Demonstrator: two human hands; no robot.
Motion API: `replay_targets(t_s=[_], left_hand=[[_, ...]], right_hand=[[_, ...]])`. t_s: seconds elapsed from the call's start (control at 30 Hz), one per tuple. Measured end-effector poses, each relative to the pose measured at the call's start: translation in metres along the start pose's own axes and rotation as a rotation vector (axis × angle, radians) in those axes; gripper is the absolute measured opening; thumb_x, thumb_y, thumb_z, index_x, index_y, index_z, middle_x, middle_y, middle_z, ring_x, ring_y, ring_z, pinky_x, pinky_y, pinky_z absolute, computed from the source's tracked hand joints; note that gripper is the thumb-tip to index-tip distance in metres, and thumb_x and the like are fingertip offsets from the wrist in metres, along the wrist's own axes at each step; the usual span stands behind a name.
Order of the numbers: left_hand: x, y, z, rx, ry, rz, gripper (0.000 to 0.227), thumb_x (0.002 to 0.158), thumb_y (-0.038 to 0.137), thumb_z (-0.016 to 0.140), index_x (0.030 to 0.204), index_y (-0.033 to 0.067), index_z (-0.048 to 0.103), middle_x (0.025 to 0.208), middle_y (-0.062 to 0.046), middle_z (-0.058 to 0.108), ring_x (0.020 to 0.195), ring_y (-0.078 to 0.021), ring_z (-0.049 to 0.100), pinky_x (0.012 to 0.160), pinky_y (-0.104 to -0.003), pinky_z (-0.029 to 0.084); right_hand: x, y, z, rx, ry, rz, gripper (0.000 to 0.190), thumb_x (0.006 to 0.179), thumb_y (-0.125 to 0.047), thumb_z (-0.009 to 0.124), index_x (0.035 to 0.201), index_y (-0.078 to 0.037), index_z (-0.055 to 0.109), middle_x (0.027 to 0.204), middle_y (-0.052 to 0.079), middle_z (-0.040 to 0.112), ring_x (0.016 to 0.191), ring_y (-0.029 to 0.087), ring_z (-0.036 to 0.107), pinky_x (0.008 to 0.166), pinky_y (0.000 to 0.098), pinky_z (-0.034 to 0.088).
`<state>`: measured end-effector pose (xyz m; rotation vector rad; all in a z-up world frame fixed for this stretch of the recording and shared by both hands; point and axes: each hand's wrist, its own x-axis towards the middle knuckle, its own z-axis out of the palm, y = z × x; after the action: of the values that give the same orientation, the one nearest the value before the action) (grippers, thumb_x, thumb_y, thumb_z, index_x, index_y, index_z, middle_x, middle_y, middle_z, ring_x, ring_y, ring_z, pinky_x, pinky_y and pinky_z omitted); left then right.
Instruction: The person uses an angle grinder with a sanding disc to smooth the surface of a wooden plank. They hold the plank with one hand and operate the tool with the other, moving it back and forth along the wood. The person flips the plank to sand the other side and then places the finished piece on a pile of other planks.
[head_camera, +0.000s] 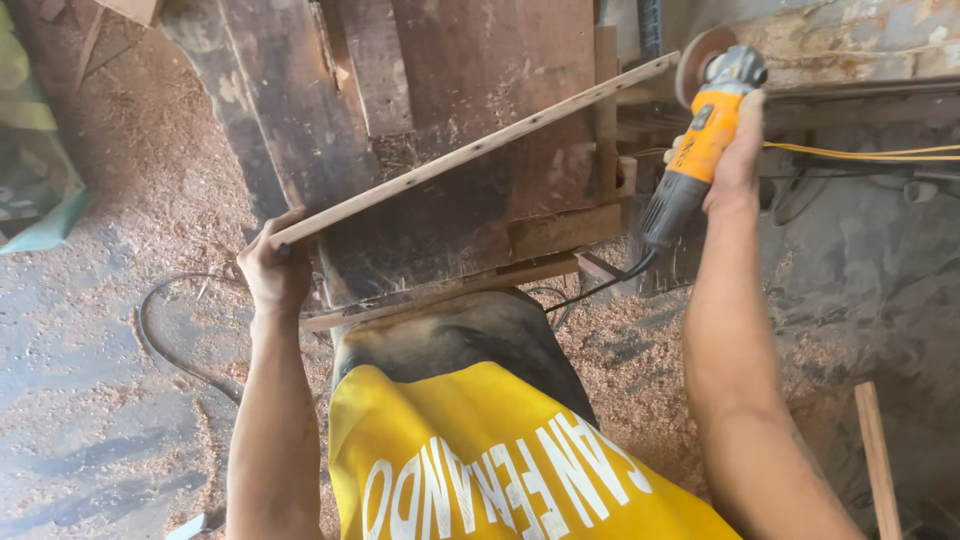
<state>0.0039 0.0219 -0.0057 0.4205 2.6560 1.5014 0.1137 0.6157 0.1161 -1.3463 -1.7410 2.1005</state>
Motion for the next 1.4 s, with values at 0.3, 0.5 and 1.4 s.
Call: replay_targets(t_s=[0.3, 0.5, 1.4], left_hand=[[-0.021, 0.021, -0.002, 0.258, 0.034, 0.144, 0.025, 0.094, -0.004, 0.068, 0.118, 0.0011, 0.074, 0.124, -0.017, 0.074, 0.115, -0.0336, 0.073, 0.1, -0.042, 0.059], [-0.047, 0.01, -0.024, 0.467, -0.043, 0.192, 0.022, 0.096, 0.0, 0.065, 0.115, 0.0045, 0.076, 0.128, -0.016, 0.074, 0.11, -0.0329, 0.073, 0.096, -0.043, 0.057], [-0.004, 0.05, 0.018, 0.631, -0.453, -0.026, 0.114, 0.049, 0.057, 0.099, 0.137, 0.0033, 0.051, 0.133, -0.024, 0.047, 0.124, -0.0413, 0.044, 0.106, -0.058, 0.036]], right_hand=[[-0.045, 0.019, -0.007, 0.124, 0.074, -0.081, 0.08, 0.097, -0.078, 0.046, 0.128, -0.006, 0.059, 0.09, 0.015, 0.065, 0.076, 0.03, 0.069, 0.073, 0.0459, 0.063], [-0.137, 0.051, 0.015, 0.158, 0.133, -0.107, 0.079, 0.095, -0.078, 0.046, 0.13, -0.008, 0.056, 0.091, 0.014, 0.064, 0.073, 0.031, 0.067, 0.069, 0.0466, 0.061], [-0.3, 0.143, 0.071, 0.406, 0.158, -0.331, 0.082, 0.105, -0.076, 0.046, 0.132, 0.001, 0.056, 0.093, 0.01, 0.059, 0.076, 0.023, 0.067, 0.069, 0.0412, 0.061]])
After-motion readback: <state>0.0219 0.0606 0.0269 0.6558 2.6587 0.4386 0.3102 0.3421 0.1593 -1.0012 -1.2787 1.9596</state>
